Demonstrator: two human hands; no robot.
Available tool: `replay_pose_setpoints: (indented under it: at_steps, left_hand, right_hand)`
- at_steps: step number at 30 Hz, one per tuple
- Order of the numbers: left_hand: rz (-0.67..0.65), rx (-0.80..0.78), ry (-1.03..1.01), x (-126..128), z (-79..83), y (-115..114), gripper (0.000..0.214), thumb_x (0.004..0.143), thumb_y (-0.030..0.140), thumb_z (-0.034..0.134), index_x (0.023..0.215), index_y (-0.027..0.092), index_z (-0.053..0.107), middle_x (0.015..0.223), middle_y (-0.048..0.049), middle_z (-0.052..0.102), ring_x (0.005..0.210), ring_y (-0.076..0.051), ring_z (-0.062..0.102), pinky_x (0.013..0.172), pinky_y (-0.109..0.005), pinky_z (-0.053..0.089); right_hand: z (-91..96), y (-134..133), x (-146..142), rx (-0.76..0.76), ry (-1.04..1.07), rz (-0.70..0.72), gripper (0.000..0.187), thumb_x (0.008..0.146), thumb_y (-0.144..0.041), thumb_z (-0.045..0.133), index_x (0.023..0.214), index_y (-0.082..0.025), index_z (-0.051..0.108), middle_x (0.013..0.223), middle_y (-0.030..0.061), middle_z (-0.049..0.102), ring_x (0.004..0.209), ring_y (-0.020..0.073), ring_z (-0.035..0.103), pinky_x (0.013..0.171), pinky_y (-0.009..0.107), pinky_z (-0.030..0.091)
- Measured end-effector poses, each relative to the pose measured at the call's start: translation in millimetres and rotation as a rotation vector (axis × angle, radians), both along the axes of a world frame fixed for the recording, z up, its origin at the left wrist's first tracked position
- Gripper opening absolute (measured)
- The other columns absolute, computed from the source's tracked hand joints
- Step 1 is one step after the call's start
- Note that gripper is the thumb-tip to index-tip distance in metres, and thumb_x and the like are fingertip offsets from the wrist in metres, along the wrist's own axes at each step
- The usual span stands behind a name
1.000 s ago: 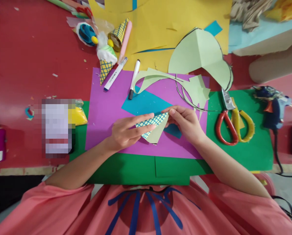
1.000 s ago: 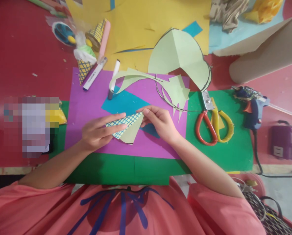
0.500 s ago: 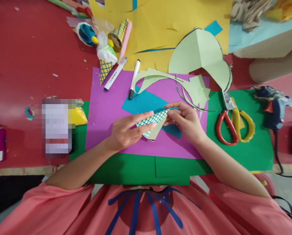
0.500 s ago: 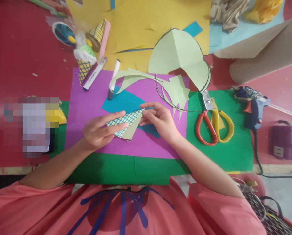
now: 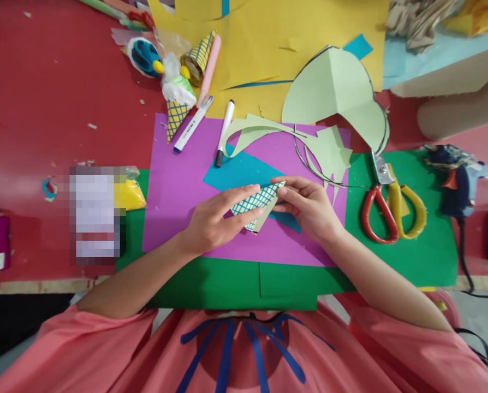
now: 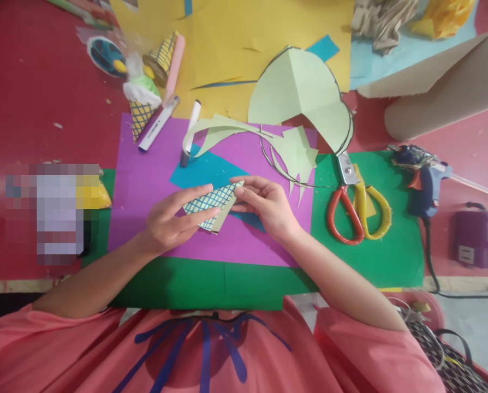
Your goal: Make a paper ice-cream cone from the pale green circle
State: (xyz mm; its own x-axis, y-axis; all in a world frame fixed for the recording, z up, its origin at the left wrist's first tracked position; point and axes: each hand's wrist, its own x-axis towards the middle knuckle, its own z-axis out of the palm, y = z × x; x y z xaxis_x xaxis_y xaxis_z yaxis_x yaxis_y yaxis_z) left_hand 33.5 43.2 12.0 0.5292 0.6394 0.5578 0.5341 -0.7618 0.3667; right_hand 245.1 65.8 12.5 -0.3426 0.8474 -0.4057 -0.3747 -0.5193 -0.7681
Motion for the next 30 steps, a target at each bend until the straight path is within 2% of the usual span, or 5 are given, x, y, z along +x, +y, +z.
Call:
replay_pose_setpoints:
  at_steps: [8, 14, 20, 24, 30]
  left_hand:
    - [-0.167, -0.284, -0.211, -4.7, 3.8, -1.6, 0.034, 0.093, 0.03, 0.042, 0.121, 0.025, 0.061, 0.143, -0.0087, 0.048, 0.127, -0.025, 0.051, 0.102, -0.043, 0.048]
    - [-0.044, -1.098, -0.614, -2.3, 1.5, 7.9, 0.037, 0.093, 0.042, 0.045, 0.119, 0.019, 0.054, 0.11, -0.0108, 0.07, 0.096, -0.02, 0.069, 0.08, -0.032, 0.057]
    - [-0.231, -1.771, -0.776, 3.1, 11.3, 13.2, 0.026, 0.082, 0.037, 0.065, 0.095, 0.017, 0.054, 0.096, -0.0097, 0.074, 0.08, -0.019, 0.072, 0.068, -0.028, 0.057]
    - [-0.347, -1.914, -0.81, 5.3, 12.1, 7.9, 0.023, 0.087, 0.031, 0.06, 0.103, 0.016, 0.055, 0.094, -0.0131, 0.074, 0.083, -0.023, 0.073, 0.073, -0.033, 0.059]
    - [-0.298, -1.964, -0.847, 7.1, 7.4, 4.1, 0.018, 0.086, 0.022, 0.059, 0.102, 0.016, 0.058, 0.087, -0.0103, 0.075, 0.08, -0.022, 0.073, 0.068, -0.031, 0.059]
  right_hand:
    - [-3.7, -0.3, 3.0, 0.033, -0.017, -0.006, 0.019, 0.075, -0.026, 0.075, 0.092, -0.019, 0.07, 0.084, 0.0007, 0.072, 0.076, 0.0111, 0.07, 0.067, 0.023, 0.062]
    - [0.8, -1.0, 2.1, 0.091, -0.052, 0.096, 0.016, 0.076, -0.024, 0.074, 0.09, -0.017, 0.07, 0.074, -0.0005, 0.072, 0.069, 0.0097, 0.07, 0.066, 0.022, 0.061]
    - [9.1, -3.3, -4.1, 0.142, -0.097, 0.202, 0.02, 0.076, -0.026, 0.074, 0.091, -0.014, 0.069, 0.063, -0.0009, 0.068, 0.053, 0.0089, 0.064, 0.048, 0.018, 0.054]
    - [10.1, -3.5, -5.5, 0.183, -0.155, 0.209, 0.02, 0.077, -0.027, 0.073, 0.091, -0.014, 0.069, 0.06, -0.0024, 0.065, 0.05, 0.0067, 0.058, 0.045, 0.018, 0.048]
    - [11.9, -3.0, -7.5, 0.227, -0.178, 0.203, 0.016, 0.078, -0.025, 0.072, 0.09, -0.015, 0.069, 0.062, -0.0029, 0.063, 0.052, 0.0057, 0.054, 0.048, 0.018, 0.044]
